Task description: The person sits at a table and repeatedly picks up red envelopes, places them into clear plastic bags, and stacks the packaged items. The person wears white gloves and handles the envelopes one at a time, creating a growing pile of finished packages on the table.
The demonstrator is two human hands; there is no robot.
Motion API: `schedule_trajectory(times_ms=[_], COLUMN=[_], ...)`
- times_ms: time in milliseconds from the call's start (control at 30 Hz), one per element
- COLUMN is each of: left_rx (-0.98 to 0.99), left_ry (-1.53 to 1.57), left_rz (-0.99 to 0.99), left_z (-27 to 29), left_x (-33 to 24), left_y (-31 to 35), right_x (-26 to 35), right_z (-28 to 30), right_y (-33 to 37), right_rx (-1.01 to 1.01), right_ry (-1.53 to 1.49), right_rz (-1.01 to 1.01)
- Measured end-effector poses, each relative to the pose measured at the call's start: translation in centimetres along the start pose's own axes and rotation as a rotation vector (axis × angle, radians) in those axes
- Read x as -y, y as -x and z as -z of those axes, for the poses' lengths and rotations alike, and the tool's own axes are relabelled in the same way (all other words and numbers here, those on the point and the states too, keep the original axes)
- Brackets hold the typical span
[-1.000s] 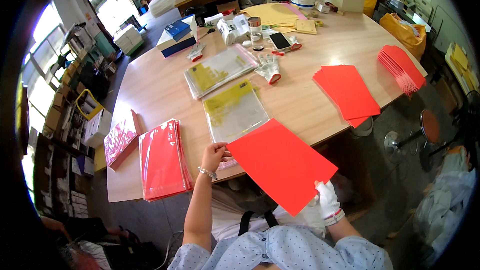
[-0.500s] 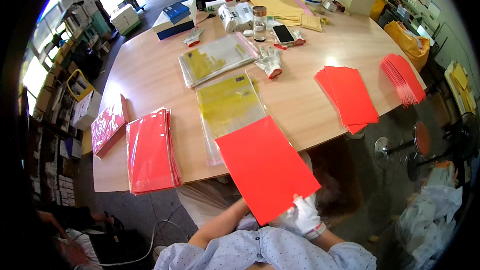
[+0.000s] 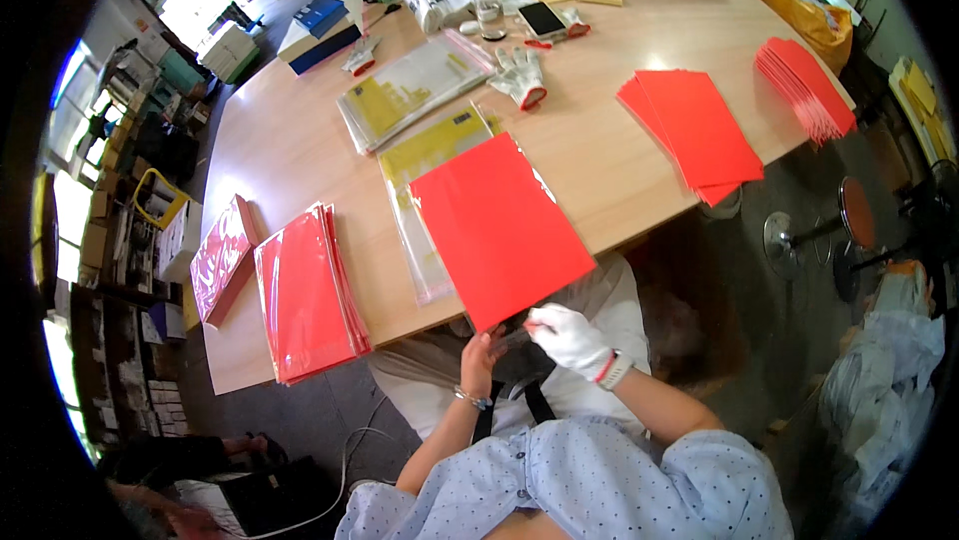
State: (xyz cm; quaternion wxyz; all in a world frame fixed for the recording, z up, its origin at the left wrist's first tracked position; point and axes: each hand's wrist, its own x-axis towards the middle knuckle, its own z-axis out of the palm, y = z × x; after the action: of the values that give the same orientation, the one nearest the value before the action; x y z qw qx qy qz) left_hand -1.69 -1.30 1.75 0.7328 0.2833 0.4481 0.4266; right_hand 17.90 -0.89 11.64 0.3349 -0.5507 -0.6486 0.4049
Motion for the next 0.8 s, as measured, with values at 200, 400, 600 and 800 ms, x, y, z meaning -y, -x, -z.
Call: schedule_trajectory(times_ms=[200, 400, 600, 800], left_rx=[-0.08, -0.28, -0.048, -0.402], left_ry=[0.173, 0.16, -0.059, -0.865], left_rz=[0.056, 0.071, -0.01, -0.622], left_z=[-0.9, -1.1, 1.3, 2.9], left_x=[-0.2, -1.0, 0.3, -0.9], left_y=[0.5, 0.2, 0.7, 1.1], right_x=[1.7, -3.3, -26.2, -18.9], right_z=[-6.5, 4.5, 18.0, 12.5], right_y=[-2.1, -1.5, 15.1, 12.0], right_rx=[-0.091, -0.062, -0.636, -0.215], right_ry=[0.511, -1.285, -0.586, 0.655], right_rz=[0.296, 0.145, -0.189, -0.469])
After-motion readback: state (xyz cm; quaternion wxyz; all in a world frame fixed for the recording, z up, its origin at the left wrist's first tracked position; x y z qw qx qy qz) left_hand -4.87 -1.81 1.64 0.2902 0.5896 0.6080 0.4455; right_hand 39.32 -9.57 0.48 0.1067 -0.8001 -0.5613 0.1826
